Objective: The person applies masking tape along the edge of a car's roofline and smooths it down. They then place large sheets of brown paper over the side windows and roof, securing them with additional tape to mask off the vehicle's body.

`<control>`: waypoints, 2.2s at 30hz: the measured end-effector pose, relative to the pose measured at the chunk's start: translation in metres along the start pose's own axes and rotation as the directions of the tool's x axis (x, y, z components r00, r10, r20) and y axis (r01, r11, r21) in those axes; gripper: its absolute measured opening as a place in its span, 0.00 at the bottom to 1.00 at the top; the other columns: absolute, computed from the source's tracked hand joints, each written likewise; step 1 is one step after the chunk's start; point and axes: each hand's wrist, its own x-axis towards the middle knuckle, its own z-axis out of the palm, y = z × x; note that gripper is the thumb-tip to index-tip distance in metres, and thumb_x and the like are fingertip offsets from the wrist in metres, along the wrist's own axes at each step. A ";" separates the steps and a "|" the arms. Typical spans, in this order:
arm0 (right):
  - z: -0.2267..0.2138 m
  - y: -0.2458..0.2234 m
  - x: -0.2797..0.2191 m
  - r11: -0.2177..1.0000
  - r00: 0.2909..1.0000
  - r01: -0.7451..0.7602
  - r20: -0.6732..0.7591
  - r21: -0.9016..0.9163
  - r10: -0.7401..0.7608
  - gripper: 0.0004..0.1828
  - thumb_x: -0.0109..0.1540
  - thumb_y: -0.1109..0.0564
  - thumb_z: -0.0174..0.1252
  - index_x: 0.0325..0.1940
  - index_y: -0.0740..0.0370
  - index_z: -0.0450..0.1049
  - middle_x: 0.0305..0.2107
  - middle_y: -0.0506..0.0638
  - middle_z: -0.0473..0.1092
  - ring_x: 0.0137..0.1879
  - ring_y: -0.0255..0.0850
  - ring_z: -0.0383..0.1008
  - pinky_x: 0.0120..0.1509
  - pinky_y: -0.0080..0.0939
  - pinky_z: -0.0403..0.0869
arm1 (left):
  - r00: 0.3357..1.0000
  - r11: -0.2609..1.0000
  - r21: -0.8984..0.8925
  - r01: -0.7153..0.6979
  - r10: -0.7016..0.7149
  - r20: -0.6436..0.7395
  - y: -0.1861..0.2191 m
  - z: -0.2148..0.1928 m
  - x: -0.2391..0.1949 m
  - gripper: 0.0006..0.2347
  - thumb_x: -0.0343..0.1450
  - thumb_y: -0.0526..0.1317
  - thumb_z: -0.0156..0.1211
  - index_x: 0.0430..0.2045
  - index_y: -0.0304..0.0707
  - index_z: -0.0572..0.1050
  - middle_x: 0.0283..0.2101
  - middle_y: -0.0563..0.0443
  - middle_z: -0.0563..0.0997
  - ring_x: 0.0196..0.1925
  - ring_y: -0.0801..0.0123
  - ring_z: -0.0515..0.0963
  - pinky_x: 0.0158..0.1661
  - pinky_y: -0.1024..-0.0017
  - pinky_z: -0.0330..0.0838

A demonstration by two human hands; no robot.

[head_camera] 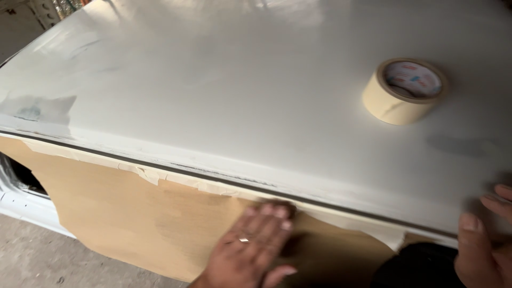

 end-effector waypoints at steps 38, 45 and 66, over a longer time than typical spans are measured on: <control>0.021 -0.211 -0.035 0.800 0.813 0.580 0.167 -0.155 -0.558 0.30 0.58 0.51 0.63 0.63 0.62 0.73 0.62 0.52 0.68 0.70 0.47 0.63 0.76 0.56 0.60 | 0.965 0.994 0.104 -0.035 0.061 -0.255 0.042 0.026 0.049 0.24 0.76 0.50 0.56 0.61 0.28 0.72 0.63 0.41 0.72 0.66 0.55 0.71 0.70 0.54 0.60; 0.000 -0.183 -0.033 0.729 0.785 0.613 0.136 -0.304 -0.604 0.26 0.61 0.49 0.64 0.62 0.58 0.75 0.60 0.47 0.70 0.67 0.43 0.65 0.75 0.52 0.63 | 0.935 0.955 0.296 0.024 0.083 -0.344 0.012 0.035 0.028 0.24 0.78 0.52 0.55 0.60 0.29 0.72 0.58 0.38 0.72 0.62 0.51 0.72 0.68 0.52 0.63; -0.016 -0.204 -0.003 0.638 0.633 0.767 -0.091 -0.063 -0.769 0.14 0.54 0.66 0.69 0.44 0.63 0.79 0.40 0.49 0.73 0.45 0.44 0.72 0.52 0.49 0.74 | 0.819 0.907 0.269 -0.323 0.411 -0.400 -0.018 -0.042 0.073 0.10 0.68 0.34 0.64 0.42 0.33 0.80 0.43 0.48 0.80 0.38 0.62 0.80 0.38 0.66 0.76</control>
